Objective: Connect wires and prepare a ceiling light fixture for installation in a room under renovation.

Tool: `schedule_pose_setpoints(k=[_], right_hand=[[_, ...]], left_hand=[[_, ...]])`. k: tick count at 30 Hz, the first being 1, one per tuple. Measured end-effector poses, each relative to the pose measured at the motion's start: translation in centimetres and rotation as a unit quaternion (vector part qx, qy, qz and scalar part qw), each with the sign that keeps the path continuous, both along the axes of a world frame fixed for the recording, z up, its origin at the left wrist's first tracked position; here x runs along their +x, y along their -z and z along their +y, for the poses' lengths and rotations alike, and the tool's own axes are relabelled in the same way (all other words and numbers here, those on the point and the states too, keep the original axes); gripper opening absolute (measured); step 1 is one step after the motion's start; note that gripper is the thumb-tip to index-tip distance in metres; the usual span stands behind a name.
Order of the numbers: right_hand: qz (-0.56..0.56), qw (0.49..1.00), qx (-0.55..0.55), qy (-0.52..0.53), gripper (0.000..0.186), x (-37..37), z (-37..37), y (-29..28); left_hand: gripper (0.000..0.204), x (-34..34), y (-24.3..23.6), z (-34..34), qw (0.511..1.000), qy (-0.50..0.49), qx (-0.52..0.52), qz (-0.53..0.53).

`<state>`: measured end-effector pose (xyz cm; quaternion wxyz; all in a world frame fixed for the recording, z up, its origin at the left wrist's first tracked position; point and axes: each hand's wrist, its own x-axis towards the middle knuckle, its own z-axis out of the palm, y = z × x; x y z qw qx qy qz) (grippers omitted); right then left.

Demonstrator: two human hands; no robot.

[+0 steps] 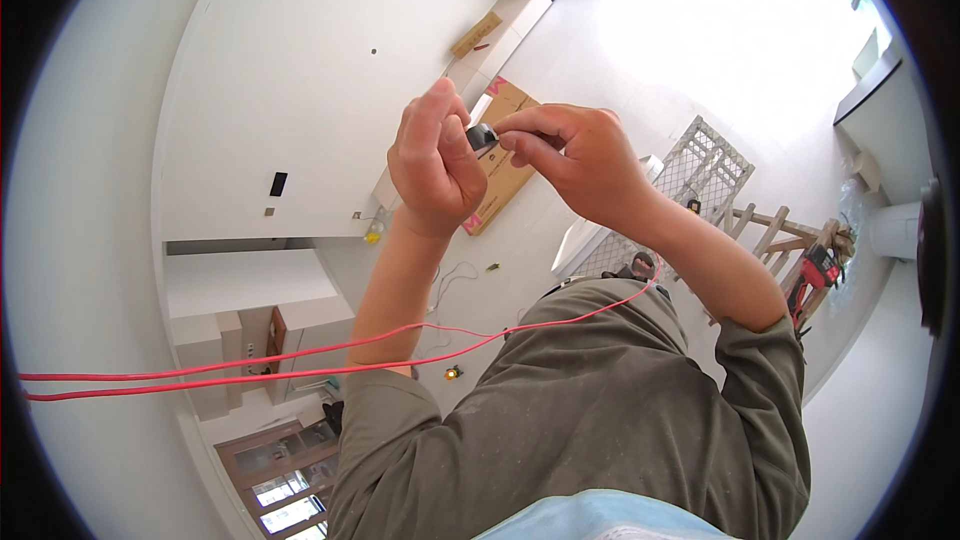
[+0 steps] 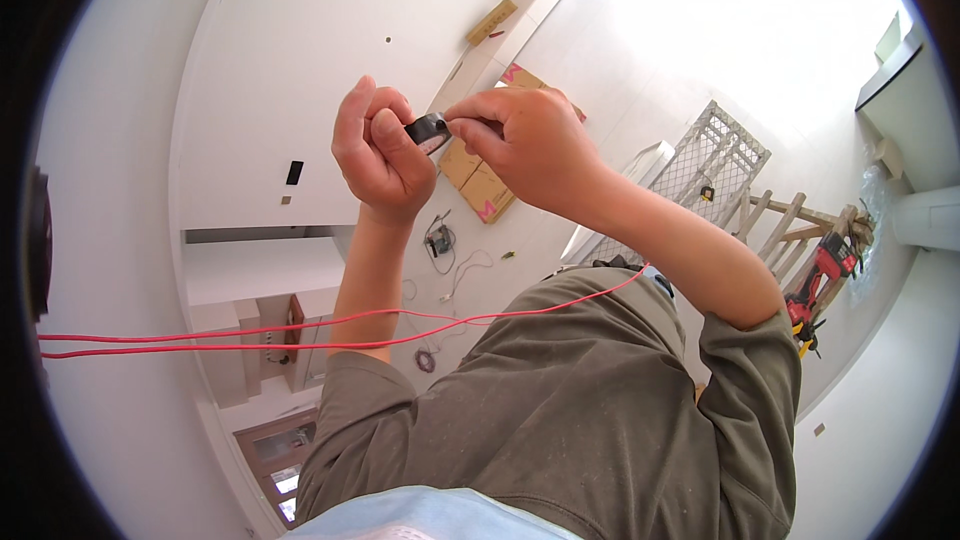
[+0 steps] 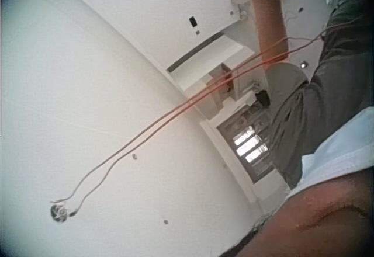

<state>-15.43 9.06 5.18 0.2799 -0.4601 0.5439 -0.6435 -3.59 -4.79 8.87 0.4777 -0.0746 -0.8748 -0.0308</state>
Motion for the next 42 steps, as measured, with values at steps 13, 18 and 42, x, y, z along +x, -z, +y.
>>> schedule_pose_setpoints(k=[13, 18, 42], right_hand=[[0.331, 0.942, -0.021, 0.055, 0.012, -1.2, -0.9, 0.2], [0.350, 0.932, -0.050, 0.079, 0.008, -1.7, -1.0, 0.4], [-0.412, 0.885, -0.041, -0.212, 0.017, -3.2, -2.0, 1.3]], left_hand=[[0.038, -0.2, 0.0, 0.9, 0.993, 0.027, -0.101, -0.059], [0.036, -0.9, 0.3, 1.1, 0.991, 0.044, -0.111, -0.054], [0.027, -2.6, -1.6, 1.3, 0.982, 0.030, 0.185, 0.019]])
